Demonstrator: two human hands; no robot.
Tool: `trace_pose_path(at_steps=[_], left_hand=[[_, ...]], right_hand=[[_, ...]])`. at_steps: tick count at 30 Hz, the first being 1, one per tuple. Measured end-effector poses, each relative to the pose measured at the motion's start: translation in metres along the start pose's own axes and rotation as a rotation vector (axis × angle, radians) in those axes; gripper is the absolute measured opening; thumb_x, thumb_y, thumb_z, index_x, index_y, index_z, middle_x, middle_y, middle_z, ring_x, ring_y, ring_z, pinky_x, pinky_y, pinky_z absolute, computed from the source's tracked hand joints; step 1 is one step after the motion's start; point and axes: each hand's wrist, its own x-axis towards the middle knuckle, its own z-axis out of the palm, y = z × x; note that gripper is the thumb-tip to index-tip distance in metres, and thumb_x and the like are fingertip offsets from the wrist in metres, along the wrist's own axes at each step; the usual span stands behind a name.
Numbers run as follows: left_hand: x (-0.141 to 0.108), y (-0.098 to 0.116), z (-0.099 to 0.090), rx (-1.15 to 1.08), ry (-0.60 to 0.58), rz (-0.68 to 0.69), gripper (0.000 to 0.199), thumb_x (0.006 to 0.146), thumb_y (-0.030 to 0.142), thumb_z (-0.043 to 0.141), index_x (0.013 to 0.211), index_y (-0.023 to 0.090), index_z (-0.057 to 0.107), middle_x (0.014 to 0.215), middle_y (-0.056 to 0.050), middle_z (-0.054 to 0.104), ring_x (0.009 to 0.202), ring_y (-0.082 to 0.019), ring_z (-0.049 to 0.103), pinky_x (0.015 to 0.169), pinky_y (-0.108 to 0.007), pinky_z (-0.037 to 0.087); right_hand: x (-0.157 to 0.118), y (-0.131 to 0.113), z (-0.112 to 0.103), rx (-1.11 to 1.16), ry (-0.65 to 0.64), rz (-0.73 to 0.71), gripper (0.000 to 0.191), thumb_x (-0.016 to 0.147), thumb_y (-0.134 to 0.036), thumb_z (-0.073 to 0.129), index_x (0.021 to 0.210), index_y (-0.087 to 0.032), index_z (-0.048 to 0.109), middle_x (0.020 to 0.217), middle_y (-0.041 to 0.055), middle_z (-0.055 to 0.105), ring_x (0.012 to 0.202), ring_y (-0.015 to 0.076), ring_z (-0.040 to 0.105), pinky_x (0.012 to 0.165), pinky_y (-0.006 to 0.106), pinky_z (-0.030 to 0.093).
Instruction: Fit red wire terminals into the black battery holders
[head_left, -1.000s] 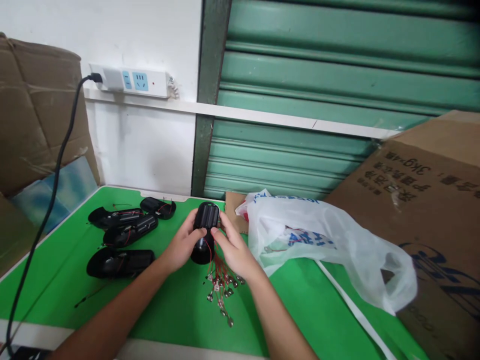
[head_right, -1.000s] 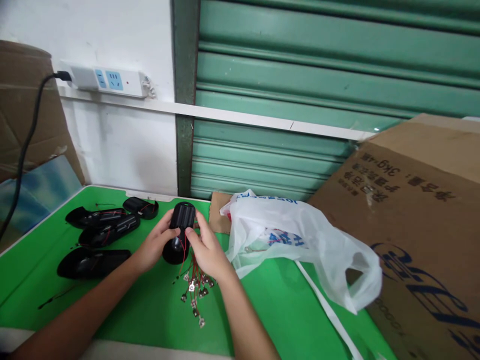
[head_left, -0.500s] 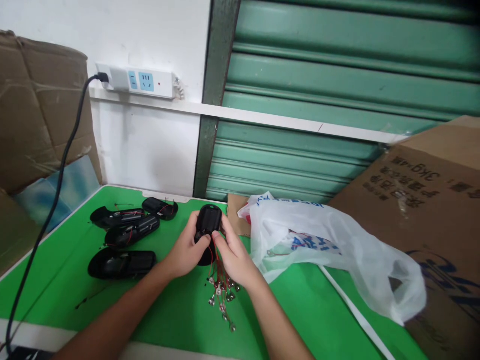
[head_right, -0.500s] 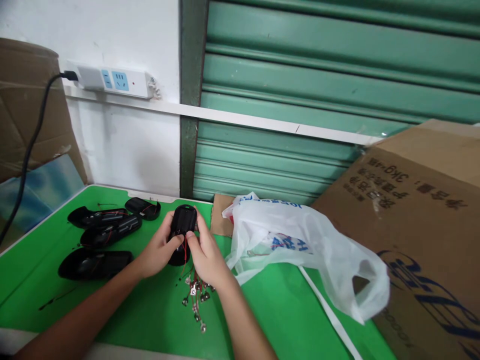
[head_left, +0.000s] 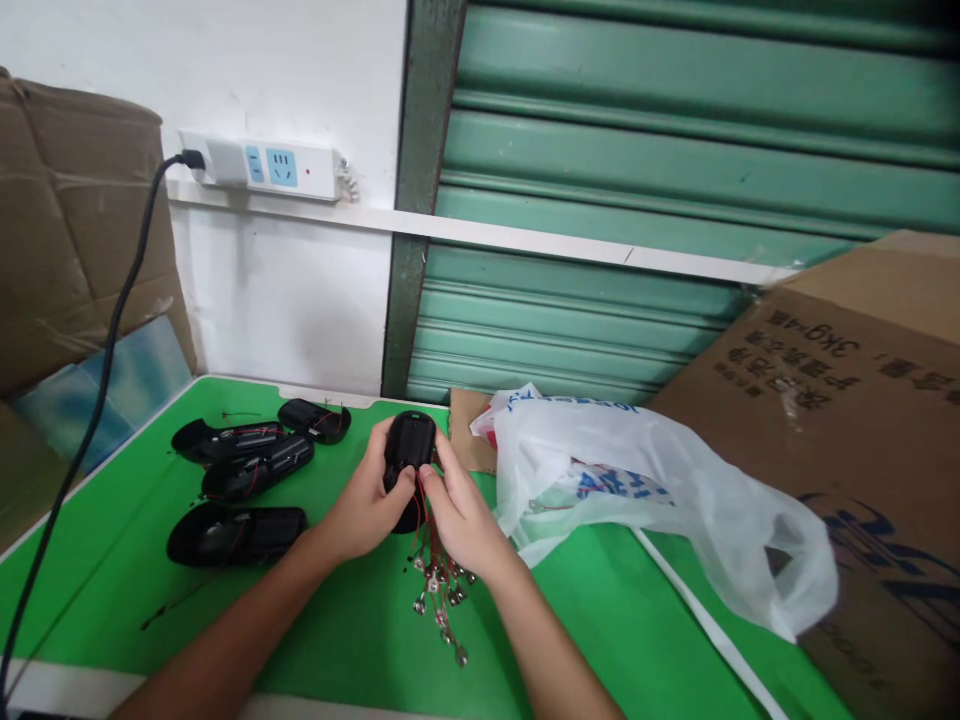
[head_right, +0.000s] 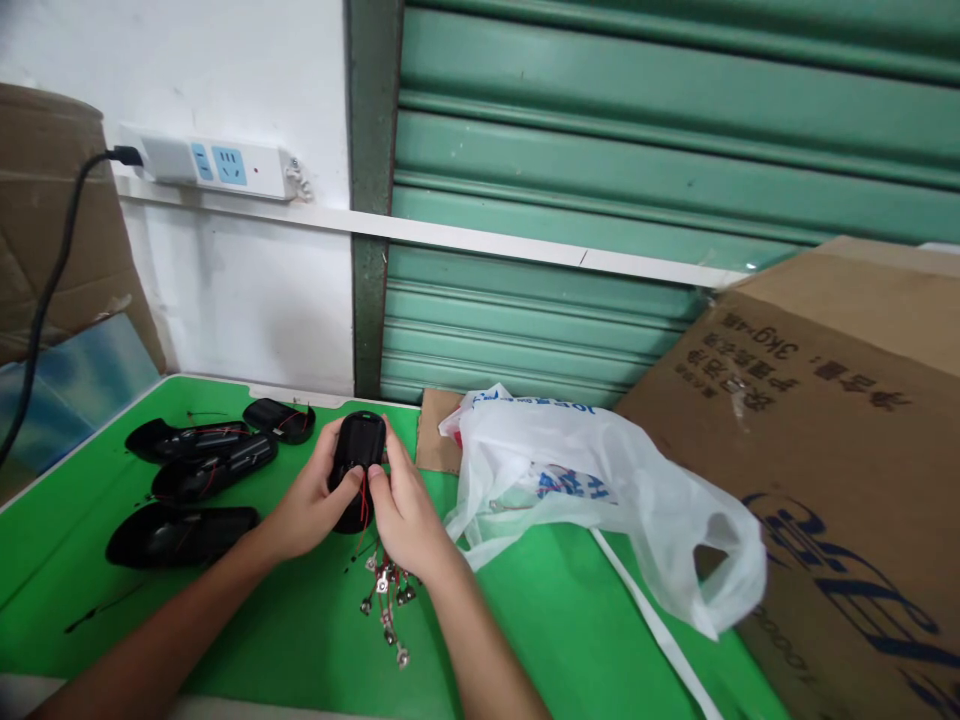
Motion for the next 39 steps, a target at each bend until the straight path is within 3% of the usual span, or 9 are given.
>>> trace_pose_path(at_steps=[9,18,23,27,39], left_hand=[[0.0,-0.006,0.0,-0.019,0.005,-0.018,0.049,0.1,0.036,0.052,0.144,0.021,0.038,0.138,-0.012,0.054,0.134,-0.027,0.05,0.118,-0.044,0.038],[0.002,-0.013,0.003,0.03,0.017,-0.001,0.042,0.101,0.032,0.049,0.14,0.021,0.039,0.132,-0.012,0.055,0.13,-0.027,0.051,0.116,-0.046,0.038],[0.002,-0.011,0.005,0.054,0.024,0.005,0.039,0.101,0.031,0.048,0.137,0.021,0.039,0.126,-0.011,0.056,0.124,-0.025,0.055,0.111,-0.043,0.043],[0.001,-0.011,0.006,0.051,0.031,0.006,0.038,0.101,0.03,0.049,0.136,0.021,0.04,0.125,-0.01,0.057,0.123,-0.025,0.056,0.11,-0.041,0.044],[0.002,-0.008,0.007,0.032,0.028,-0.016,0.037,0.099,0.03,0.05,0.134,0.02,0.041,0.126,-0.01,0.057,0.125,-0.025,0.054,0.112,-0.042,0.042]], right_hand=[[-0.001,0.002,0.012,0.033,0.024,0.004,0.067,0.108,-0.049,0.033,0.167,-0.023,0.015,0.171,0.0056,0.025,0.157,0.0206,0.026,0.131,0.046,0.021],[0.002,0.006,0.022,0.108,0.082,0.015,0.07,0.107,-0.056,0.032,0.164,-0.017,0.024,0.167,0.0108,0.034,0.155,0.0231,0.031,0.13,0.044,0.023],[0.004,0.008,0.025,0.16,0.103,0.012,0.069,0.106,-0.059,0.034,0.164,-0.022,0.026,0.164,0.0094,0.039,0.154,0.0232,0.034,0.129,0.043,0.024],[0.003,0.011,0.026,0.161,0.111,0.023,0.071,0.105,-0.06,0.035,0.164,-0.021,0.026,0.167,0.0099,0.035,0.154,0.0237,0.033,0.129,0.044,0.024],[0.003,0.009,0.028,0.21,0.143,0.032,0.062,0.106,-0.051,0.038,0.16,-0.022,0.035,0.164,0.008,0.041,0.151,0.0227,0.039,0.129,0.043,0.025]])
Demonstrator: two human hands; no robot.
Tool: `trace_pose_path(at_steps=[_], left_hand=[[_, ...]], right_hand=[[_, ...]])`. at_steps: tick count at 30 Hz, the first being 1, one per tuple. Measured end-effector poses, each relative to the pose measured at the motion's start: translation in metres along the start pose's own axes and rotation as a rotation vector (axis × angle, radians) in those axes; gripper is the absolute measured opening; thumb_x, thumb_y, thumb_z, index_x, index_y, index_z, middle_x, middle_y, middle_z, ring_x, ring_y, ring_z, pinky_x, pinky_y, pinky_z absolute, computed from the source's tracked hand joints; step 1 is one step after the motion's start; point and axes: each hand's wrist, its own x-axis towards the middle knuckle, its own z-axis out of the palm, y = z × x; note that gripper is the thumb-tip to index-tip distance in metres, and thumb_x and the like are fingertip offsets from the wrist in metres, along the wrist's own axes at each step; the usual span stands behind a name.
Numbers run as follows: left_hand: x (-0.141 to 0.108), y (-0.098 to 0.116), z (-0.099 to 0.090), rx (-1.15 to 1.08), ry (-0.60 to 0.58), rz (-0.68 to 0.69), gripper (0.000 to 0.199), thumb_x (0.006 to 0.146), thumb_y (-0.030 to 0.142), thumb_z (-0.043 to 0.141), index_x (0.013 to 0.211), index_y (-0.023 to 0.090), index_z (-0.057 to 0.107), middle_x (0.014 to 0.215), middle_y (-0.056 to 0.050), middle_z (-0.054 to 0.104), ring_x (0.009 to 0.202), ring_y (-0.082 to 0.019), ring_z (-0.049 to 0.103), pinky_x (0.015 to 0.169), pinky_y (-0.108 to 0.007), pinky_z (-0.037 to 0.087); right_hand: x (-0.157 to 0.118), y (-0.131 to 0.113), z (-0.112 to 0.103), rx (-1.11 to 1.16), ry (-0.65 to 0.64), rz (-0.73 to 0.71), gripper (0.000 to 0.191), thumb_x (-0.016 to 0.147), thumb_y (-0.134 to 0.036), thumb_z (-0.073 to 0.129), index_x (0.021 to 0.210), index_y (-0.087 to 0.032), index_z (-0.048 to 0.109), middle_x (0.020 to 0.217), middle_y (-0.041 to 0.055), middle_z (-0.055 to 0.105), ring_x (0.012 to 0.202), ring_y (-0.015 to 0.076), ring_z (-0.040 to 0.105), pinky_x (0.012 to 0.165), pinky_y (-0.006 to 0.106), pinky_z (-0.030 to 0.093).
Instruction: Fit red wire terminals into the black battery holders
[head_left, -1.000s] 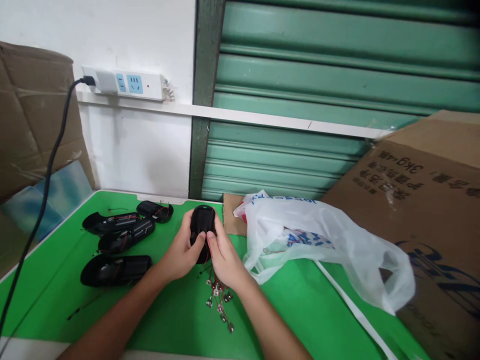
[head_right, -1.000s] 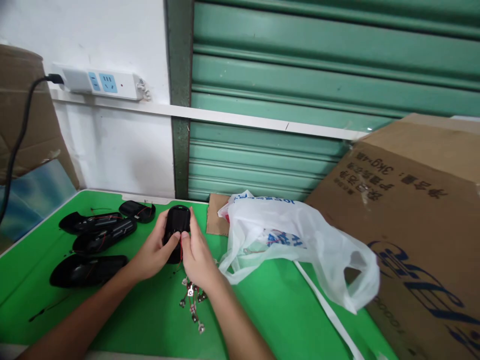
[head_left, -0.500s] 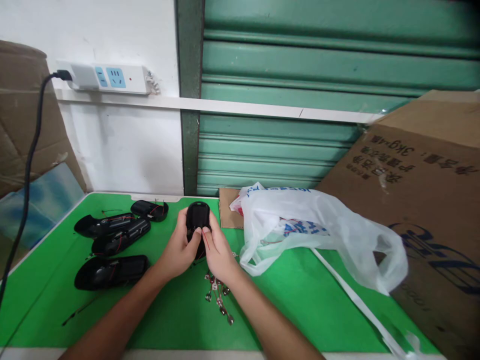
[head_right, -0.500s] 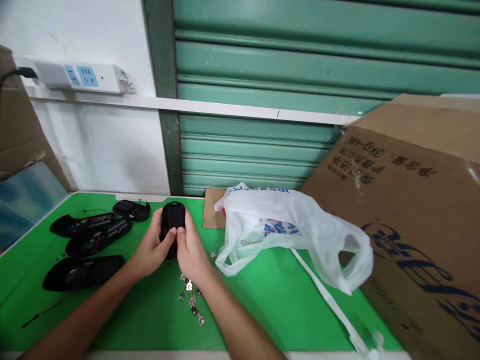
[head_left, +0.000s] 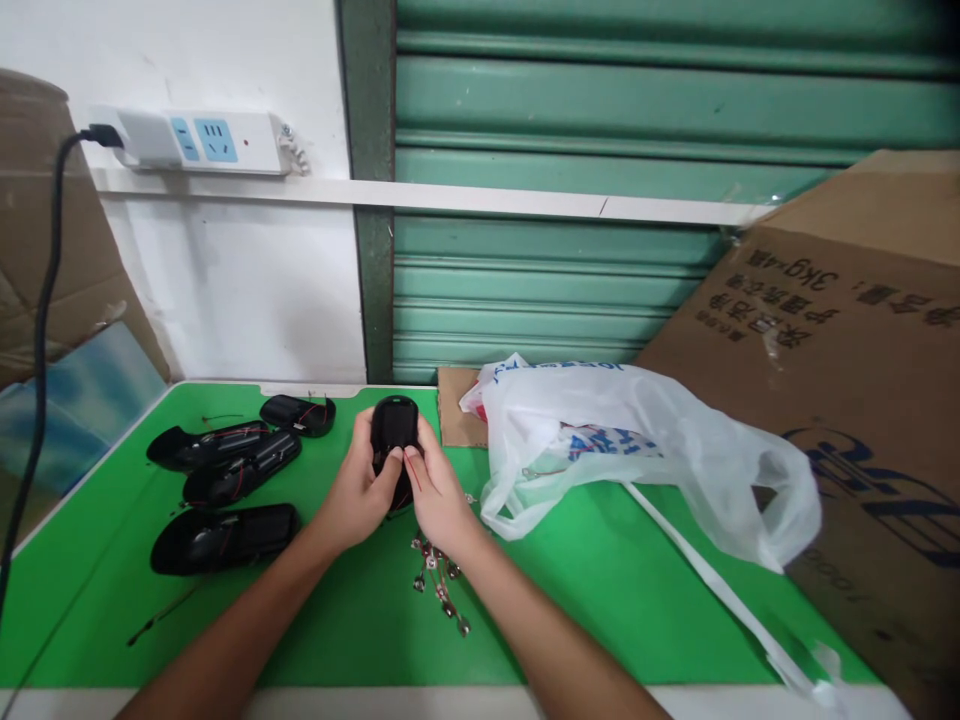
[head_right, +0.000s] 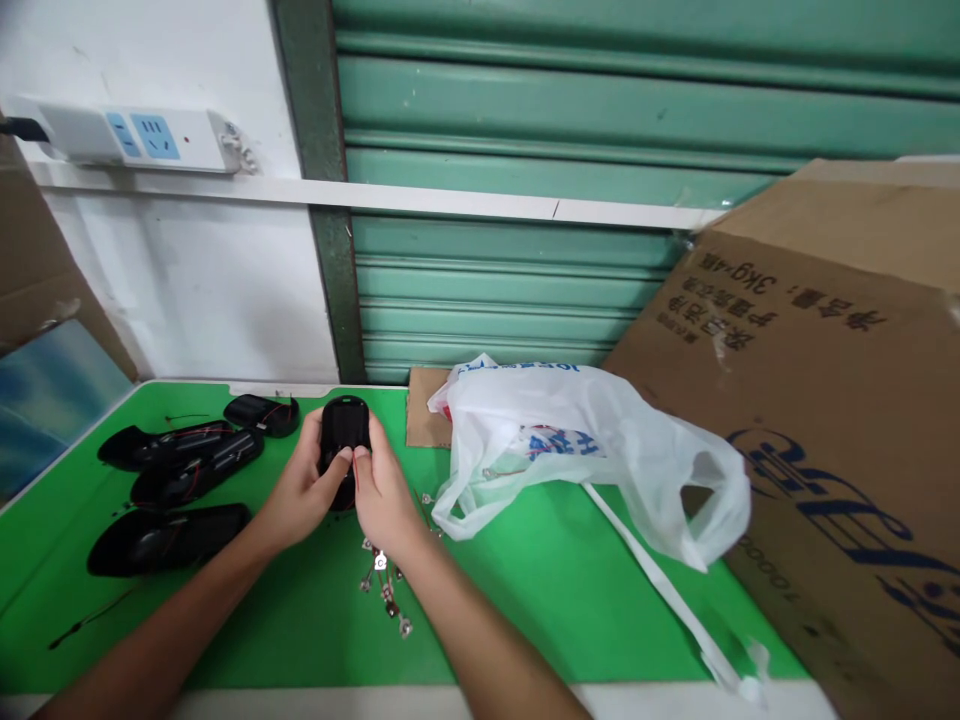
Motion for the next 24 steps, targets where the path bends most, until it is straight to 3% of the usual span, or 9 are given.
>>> trace_pose_path(at_steps=[9,24], left_hand=[[0.0004,-0.0022,0.0009,-0.008,0.023,0.005,0.039,0.097,0.03,0.054,0.133,0.021,0.044,0.123,-0.009,0.059,0.121,-0.025,0.056,0.109,-0.04,0.043],[0.0012,-0.0004,0.0073,0.034,0.086,0.008,0.038,0.094,0.026,0.055,0.131,0.021,0.045,0.12,-0.009,0.06,0.116,-0.025,0.059,0.107,-0.042,0.046]], right_hand=[[0.0013,-0.0007,0.0013,0.028,0.011,-0.02,0.056,0.105,-0.046,0.04,0.156,-0.023,0.041,0.153,0.0082,0.053,0.145,0.022,0.046,0.126,0.04,0.031],[0.0018,-0.0023,0.0039,0.022,0.054,-0.006,0.05,0.101,-0.034,0.04,0.15,-0.021,0.046,0.145,0.0084,0.06,0.141,0.0216,0.051,0.124,0.039,0.033]])
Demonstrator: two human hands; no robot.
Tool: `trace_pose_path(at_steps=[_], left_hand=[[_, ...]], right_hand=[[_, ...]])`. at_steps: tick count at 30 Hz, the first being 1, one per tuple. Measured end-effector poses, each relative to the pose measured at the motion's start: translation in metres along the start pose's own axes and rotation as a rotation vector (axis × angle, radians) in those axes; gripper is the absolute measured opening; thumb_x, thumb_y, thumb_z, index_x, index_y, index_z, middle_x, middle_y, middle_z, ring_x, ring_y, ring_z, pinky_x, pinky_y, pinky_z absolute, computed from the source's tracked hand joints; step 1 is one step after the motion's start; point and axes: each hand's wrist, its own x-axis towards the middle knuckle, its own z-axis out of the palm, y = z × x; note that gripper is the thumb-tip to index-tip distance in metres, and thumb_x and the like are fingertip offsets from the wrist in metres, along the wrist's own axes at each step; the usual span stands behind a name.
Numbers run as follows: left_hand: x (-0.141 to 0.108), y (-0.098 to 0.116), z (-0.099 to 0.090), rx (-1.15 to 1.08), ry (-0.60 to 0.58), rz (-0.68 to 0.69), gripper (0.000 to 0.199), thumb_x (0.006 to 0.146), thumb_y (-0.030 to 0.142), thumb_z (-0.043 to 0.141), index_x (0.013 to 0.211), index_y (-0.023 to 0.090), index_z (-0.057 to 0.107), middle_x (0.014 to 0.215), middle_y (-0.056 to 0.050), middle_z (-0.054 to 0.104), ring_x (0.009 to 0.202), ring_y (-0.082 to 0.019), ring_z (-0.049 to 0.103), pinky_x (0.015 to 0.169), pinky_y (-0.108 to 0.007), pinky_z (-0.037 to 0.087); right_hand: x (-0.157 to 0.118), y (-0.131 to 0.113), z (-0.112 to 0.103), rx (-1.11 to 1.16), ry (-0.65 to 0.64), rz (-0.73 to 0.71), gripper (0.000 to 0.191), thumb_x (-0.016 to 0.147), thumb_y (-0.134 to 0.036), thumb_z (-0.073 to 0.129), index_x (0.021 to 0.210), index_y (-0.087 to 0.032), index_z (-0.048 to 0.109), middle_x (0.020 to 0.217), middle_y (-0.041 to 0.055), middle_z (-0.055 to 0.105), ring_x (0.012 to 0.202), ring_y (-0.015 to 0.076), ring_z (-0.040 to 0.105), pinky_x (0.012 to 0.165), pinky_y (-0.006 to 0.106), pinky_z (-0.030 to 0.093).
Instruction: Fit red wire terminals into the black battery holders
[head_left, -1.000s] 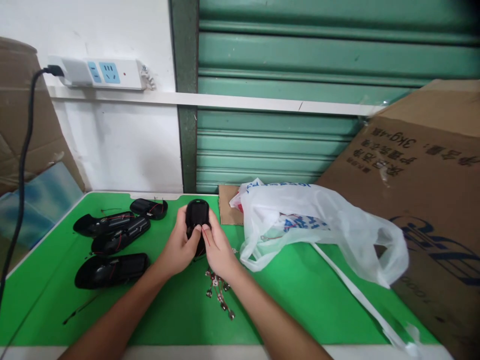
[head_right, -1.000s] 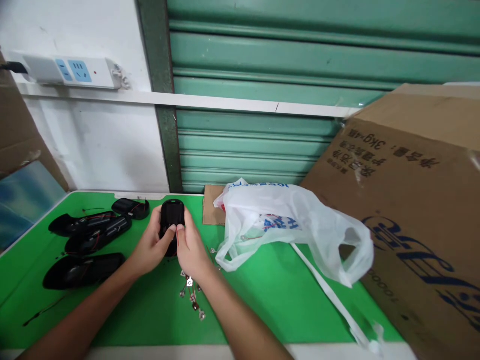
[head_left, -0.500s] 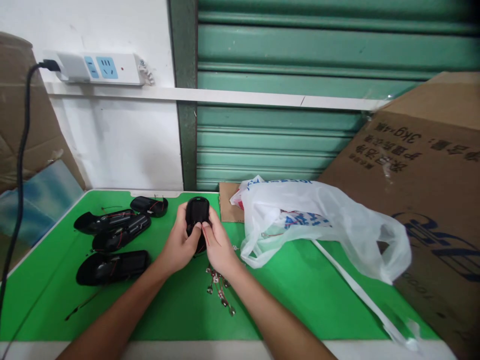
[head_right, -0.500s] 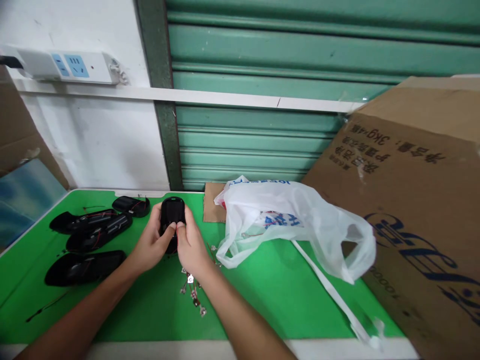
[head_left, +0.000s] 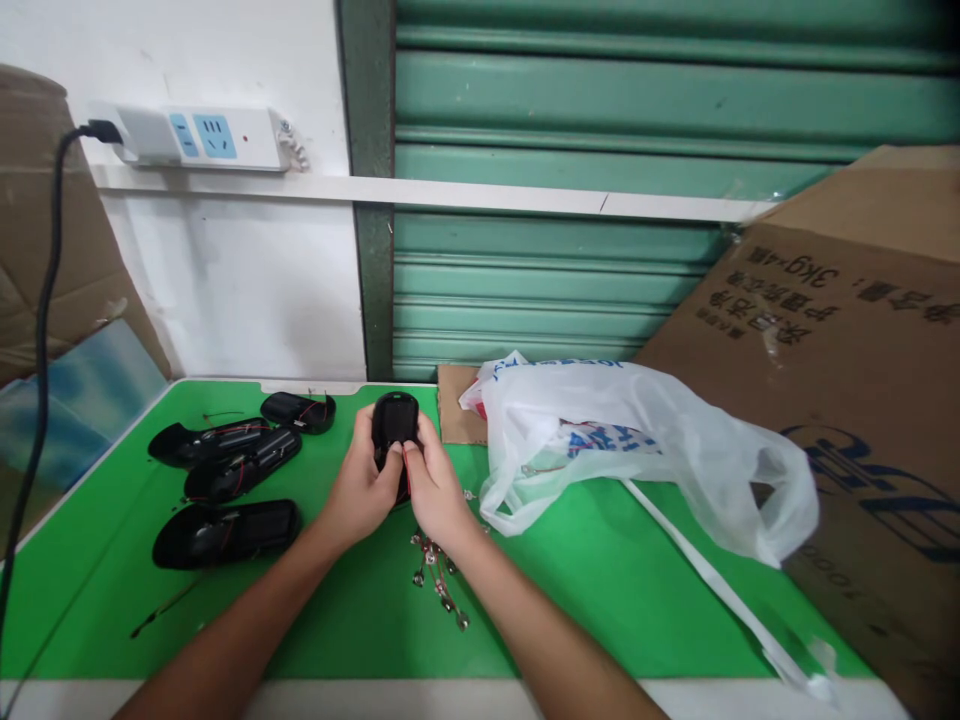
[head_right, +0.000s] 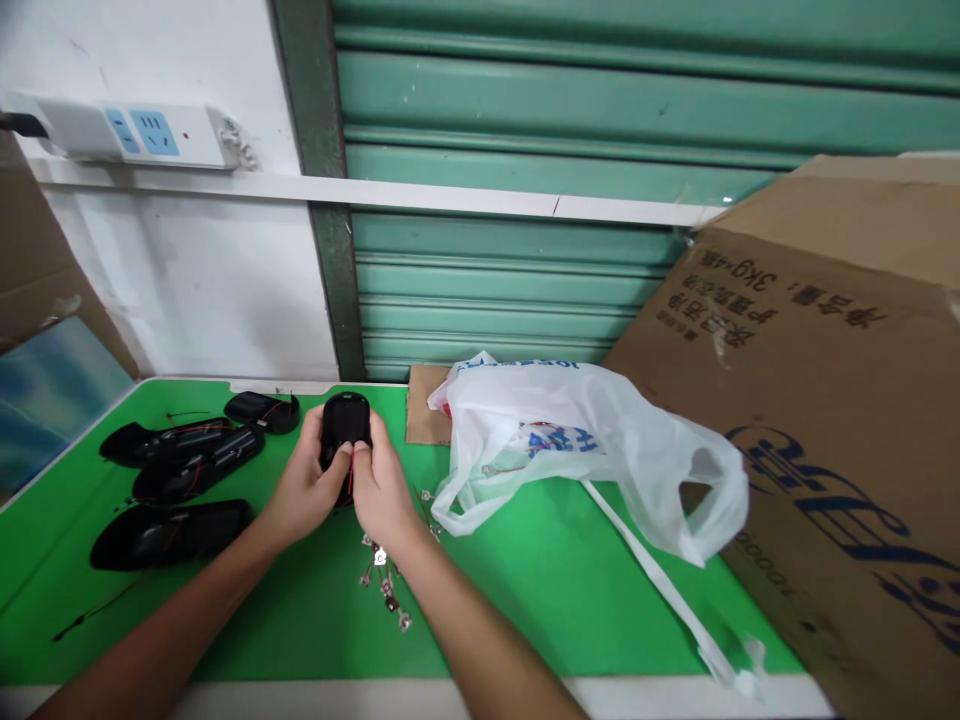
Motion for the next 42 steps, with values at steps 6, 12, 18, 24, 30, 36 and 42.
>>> trace_pose_path(at_steps=[6,12,18,24,30,36,42], left_hand=[[0.003,-0.002,-0.001,-0.038,0.009,-0.073,0.051,0.086,0.026,0.062,0.134,0.019,0.046,0.127,-0.011,0.061,0.122,-0.028,0.057,0.112,-0.046,0.041],[0.013,-0.006,-0.015,-0.44,-0.103,-0.274,0.06,0.072,0.026,0.059,0.132,0.02,0.058,0.135,-0.009,0.065,0.13,-0.032,0.055,0.108,-0.041,0.044],[0.015,0.001,-0.023,-0.333,-0.03,-0.239,0.062,0.07,0.026,0.059,0.131,0.021,0.062,0.136,-0.01,0.065,0.127,-0.033,0.057,0.105,-0.045,0.045],[0.012,0.005,-0.018,-0.215,-0.028,-0.195,0.051,0.084,0.037,0.066,0.132,0.021,0.06,0.128,-0.011,0.067,0.122,-0.03,0.061,0.107,-0.045,0.045],[0.012,-0.004,-0.015,-0.256,-0.024,-0.208,0.049,0.086,0.042,0.07,0.129,0.024,0.056,0.122,-0.01,0.067,0.112,-0.027,0.064,0.099,-0.041,0.049],[0.013,-0.004,-0.017,-0.241,0.0,-0.212,0.053,0.083,0.046,0.073,0.129,0.025,0.058,0.121,-0.009,0.068,0.115,-0.027,0.063,0.102,-0.042,0.047],[0.015,0.0,-0.019,-0.338,0.013,-0.283,0.054,0.081,0.056,0.069,0.123,0.021,0.066,0.119,-0.011,0.069,0.12,-0.032,0.061,0.098,-0.041,0.049]], right_hand=[[0.01,0.01,-0.005,0.095,-0.035,0.021,0.048,0.097,-0.029,0.046,0.144,-0.022,0.051,0.146,0.0066,0.059,0.138,0.0223,0.052,0.124,0.041,0.032],[0.021,0.005,-0.025,0.303,-0.119,0.193,0.04,0.083,-0.035,0.065,0.123,-0.03,0.063,0.128,0.0013,0.068,0.114,0.0258,0.064,0.094,0.039,0.056],[0.021,0.0,-0.029,0.348,-0.038,0.218,0.035,0.078,-0.037,0.07,0.111,-0.031,0.063,0.117,0.001,0.065,0.096,0.0216,0.063,0.071,0.028,0.056],[0.023,-0.001,-0.032,0.248,-0.036,0.134,0.031,0.08,-0.035,0.066,0.11,-0.028,0.061,0.11,0.0014,0.066,0.091,0.0206,0.06,0.071,0.027,0.051],[0.023,-0.003,-0.031,0.218,-0.055,0.035,0.03,0.084,-0.034,0.064,0.113,-0.027,0.062,0.107,0.0013,0.067,0.098,0.0212,0.061,0.084,0.03,0.049],[0.023,-0.004,-0.029,0.284,-0.047,0.083,0.032,0.082,-0.035,0.067,0.112,-0.028,0.064,0.111,0.001,0.068,0.1,0.0212,0.063,0.081,0.03,0.051],[0.024,-0.008,-0.027,0.407,0.019,0.235,0.042,0.072,-0.035,0.072,0.113,-0.029,0.067,0.115,0.0014,0.069,0.096,0.0216,0.064,0.067,0.026,0.053]])
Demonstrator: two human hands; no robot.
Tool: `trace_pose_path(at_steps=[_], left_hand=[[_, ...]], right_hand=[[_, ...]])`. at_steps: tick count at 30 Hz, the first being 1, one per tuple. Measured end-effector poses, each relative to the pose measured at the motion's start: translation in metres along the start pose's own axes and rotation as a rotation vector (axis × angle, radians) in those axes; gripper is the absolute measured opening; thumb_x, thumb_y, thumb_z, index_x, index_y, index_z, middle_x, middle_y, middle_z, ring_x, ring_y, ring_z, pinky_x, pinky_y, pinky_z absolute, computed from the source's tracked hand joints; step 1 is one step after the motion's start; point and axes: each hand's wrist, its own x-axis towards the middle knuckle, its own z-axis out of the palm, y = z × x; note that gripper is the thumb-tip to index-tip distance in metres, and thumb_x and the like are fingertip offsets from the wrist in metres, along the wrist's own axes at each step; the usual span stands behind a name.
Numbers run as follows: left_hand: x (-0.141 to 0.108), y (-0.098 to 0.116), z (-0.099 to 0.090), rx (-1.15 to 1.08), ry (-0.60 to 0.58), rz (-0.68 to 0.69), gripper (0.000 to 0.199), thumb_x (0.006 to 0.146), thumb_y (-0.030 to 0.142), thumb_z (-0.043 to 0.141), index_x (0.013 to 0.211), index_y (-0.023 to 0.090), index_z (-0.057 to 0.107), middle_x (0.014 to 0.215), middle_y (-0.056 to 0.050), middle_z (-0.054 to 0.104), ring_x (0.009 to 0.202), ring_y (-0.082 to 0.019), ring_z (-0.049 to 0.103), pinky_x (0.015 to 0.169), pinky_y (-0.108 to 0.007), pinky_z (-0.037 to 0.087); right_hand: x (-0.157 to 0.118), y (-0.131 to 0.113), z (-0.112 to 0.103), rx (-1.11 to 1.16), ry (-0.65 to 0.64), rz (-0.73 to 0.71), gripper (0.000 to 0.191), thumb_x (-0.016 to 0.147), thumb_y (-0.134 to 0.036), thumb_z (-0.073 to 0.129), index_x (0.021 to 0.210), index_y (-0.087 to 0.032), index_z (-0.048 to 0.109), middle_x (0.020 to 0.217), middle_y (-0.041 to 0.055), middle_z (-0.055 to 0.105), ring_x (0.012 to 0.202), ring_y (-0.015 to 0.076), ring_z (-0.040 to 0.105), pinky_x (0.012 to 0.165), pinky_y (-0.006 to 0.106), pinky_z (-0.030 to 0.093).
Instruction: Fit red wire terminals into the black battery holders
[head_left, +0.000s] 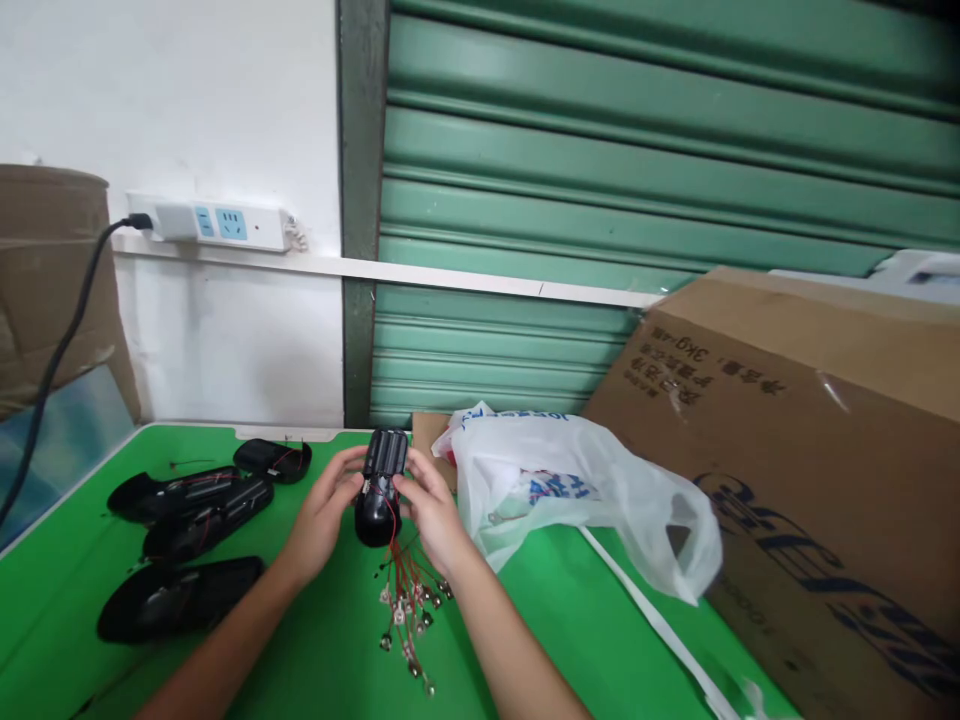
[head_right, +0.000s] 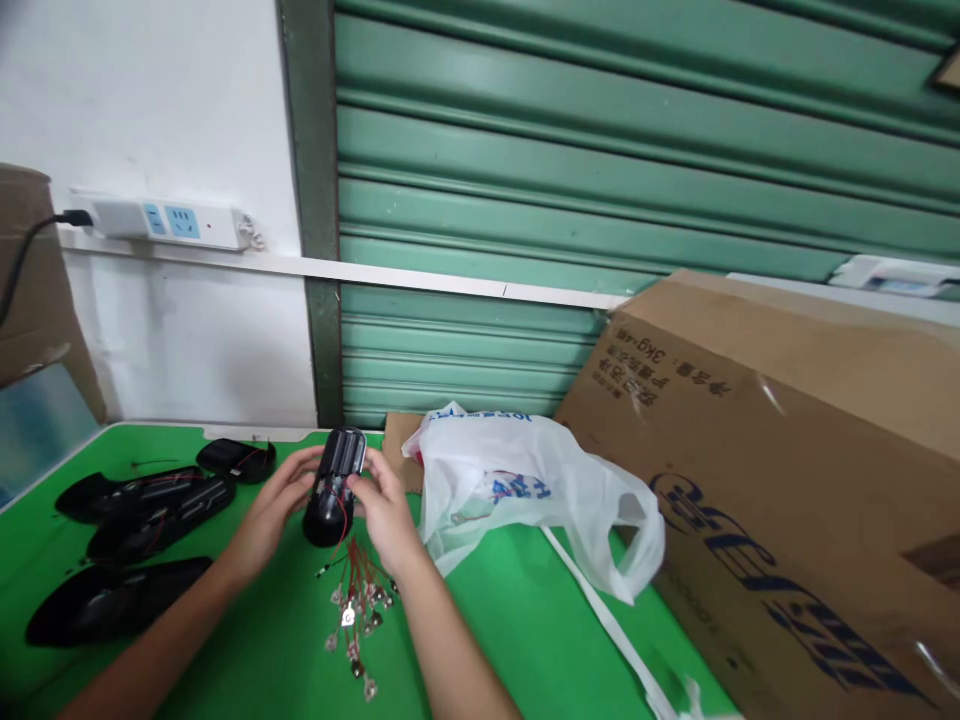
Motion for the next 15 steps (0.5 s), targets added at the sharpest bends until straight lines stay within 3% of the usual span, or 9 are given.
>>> trace_pose_path(at_steps=[4,11,15], left_hand=[[-0.002,0.003,0.001,-0.006,0.026,-0.014,0.053,0.079,0.056,0.07,0.119,0.022,0.068,0.118,-0.01,0.07,0.119,-0.032,0.061,0.095,-0.039,0.05],[0.001,-0.005,0.002,0.002,0.066,0.04,0.052,0.081,0.053,0.07,0.123,0.022,0.066,0.115,-0.008,0.071,0.117,-0.029,0.063,0.105,-0.042,0.046],[0.006,-0.012,0.003,-0.14,0.11,-0.056,0.058,0.079,0.058,0.07,0.123,0.021,0.067,0.124,-0.009,0.072,0.127,-0.031,0.06,0.112,-0.044,0.043]], right_hand=[[0.0,-0.001,0.0,0.069,0.006,0.024,0.043,0.068,-0.033,0.074,0.11,-0.029,0.07,0.119,0.0012,0.07,0.097,0.0209,0.065,0.064,0.023,0.052],[0.0,0.003,0.0,0.157,0.01,0.049,0.043,0.065,-0.031,0.08,0.107,-0.028,0.071,0.119,0.0016,0.072,0.102,0.0217,0.066,0.067,0.024,0.053],[-0.004,0.004,0.004,0.192,-0.026,0.113,0.045,0.064,-0.032,0.084,0.107,-0.025,0.072,0.11,0.0033,0.075,0.096,0.0218,0.069,0.069,0.027,0.054]])
